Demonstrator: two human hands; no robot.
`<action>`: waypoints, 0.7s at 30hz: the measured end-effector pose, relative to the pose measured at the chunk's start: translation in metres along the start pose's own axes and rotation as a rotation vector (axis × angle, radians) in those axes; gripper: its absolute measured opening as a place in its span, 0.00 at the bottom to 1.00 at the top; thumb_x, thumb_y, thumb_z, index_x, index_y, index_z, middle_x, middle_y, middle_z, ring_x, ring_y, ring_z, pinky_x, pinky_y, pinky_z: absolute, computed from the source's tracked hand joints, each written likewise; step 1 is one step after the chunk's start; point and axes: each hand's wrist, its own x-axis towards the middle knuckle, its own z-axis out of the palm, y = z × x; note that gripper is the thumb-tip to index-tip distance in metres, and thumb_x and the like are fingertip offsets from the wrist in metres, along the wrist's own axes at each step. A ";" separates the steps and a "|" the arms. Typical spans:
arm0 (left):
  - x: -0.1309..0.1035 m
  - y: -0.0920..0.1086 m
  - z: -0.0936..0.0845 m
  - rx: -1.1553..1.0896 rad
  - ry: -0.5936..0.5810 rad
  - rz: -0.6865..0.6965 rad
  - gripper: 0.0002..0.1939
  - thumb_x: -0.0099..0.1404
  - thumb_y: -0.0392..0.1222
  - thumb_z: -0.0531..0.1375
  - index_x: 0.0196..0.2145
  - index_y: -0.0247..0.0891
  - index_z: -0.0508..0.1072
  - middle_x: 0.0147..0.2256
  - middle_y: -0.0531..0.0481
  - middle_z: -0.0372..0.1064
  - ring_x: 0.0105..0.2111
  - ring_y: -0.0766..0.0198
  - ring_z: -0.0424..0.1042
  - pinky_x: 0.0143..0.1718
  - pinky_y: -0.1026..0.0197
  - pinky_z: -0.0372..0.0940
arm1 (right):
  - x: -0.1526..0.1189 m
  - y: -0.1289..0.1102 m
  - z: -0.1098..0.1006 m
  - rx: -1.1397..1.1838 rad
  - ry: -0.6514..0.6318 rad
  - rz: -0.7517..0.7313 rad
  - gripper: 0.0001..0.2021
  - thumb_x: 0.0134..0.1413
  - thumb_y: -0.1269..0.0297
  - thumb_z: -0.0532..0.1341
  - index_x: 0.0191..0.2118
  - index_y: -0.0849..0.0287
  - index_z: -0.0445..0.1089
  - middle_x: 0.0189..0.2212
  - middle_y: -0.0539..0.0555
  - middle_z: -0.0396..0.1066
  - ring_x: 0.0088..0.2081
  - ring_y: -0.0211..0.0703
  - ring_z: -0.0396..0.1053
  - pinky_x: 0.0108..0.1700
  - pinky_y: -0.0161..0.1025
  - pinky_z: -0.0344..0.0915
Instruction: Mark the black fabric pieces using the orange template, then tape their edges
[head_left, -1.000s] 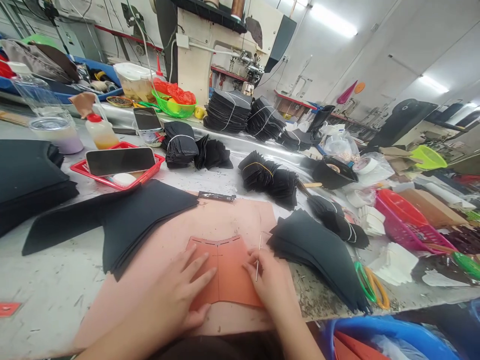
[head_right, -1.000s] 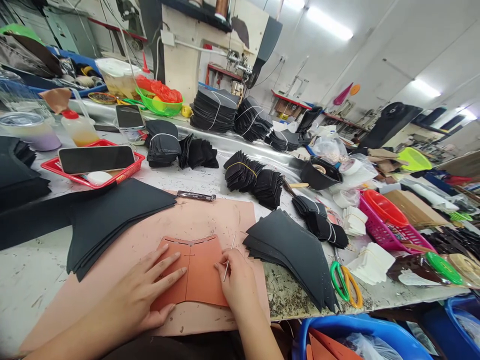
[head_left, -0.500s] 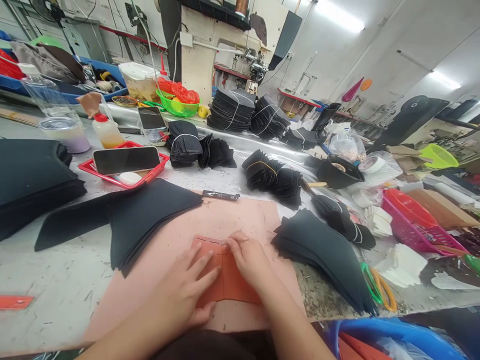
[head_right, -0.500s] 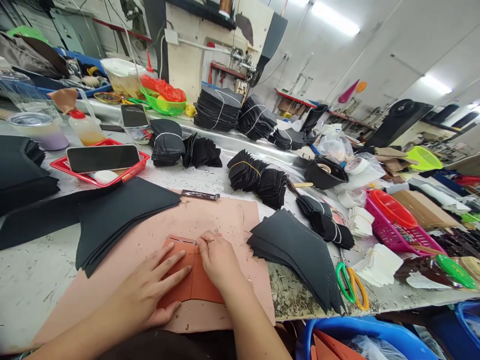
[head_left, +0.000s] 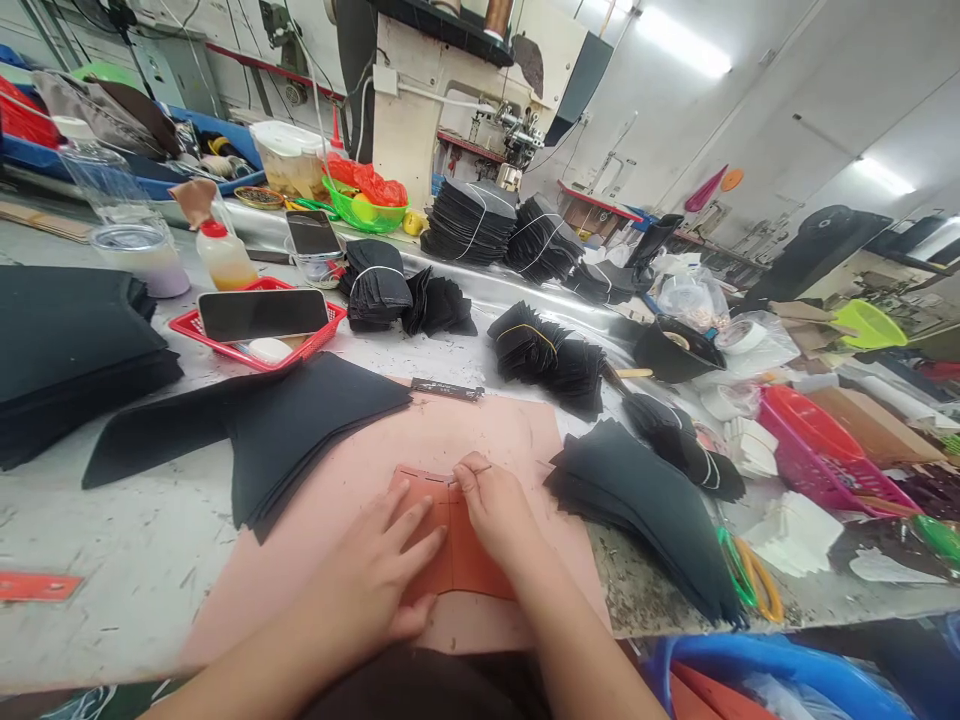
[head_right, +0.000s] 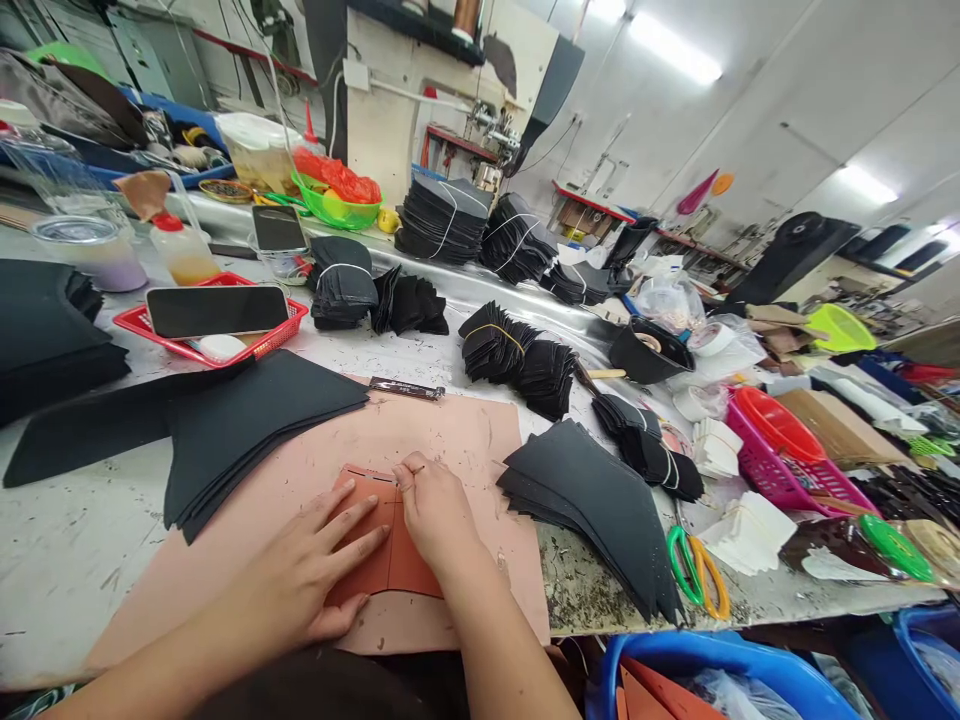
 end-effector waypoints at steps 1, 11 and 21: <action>0.000 0.000 0.000 0.000 -0.002 0.002 0.25 0.50 0.54 0.63 0.45 0.43 0.74 0.50 0.45 0.69 0.55 0.41 0.62 0.52 0.44 0.62 | 0.000 0.000 0.000 0.006 0.002 -0.002 0.13 0.63 0.66 0.47 0.29 0.56 0.63 0.24 0.50 0.69 0.28 0.42 0.67 0.32 0.35 0.58; 0.007 0.000 -0.008 -0.006 -0.058 0.068 0.33 0.51 0.51 0.63 0.54 0.40 0.66 0.57 0.40 0.60 0.60 0.40 0.53 0.55 0.43 0.59 | 0.019 -0.026 0.023 0.111 -0.048 -0.107 0.12 0.63 0.67 0.47 0.32 0.56 0.65 0.30 0.52 0.73 0.33 0.41 0.70 0.35 0.35 0.61; 0.001 0.002 -0.006 0.009 -0.091 -0.010 0.27 0.48 0.53 0.65 0.46 0.43 0.73 0.50 0.42 0.69 0.54 0.39 0.61 0.51 0.43 0.63 | 0.011 0.033 -0.013 0.322 0.001 0.078 0.15 0.56 0.59 0.49 0.25 0.58 0.68 0.27 0.53 0.72 0.31 0.42 0.70 0.37 0.37 0.64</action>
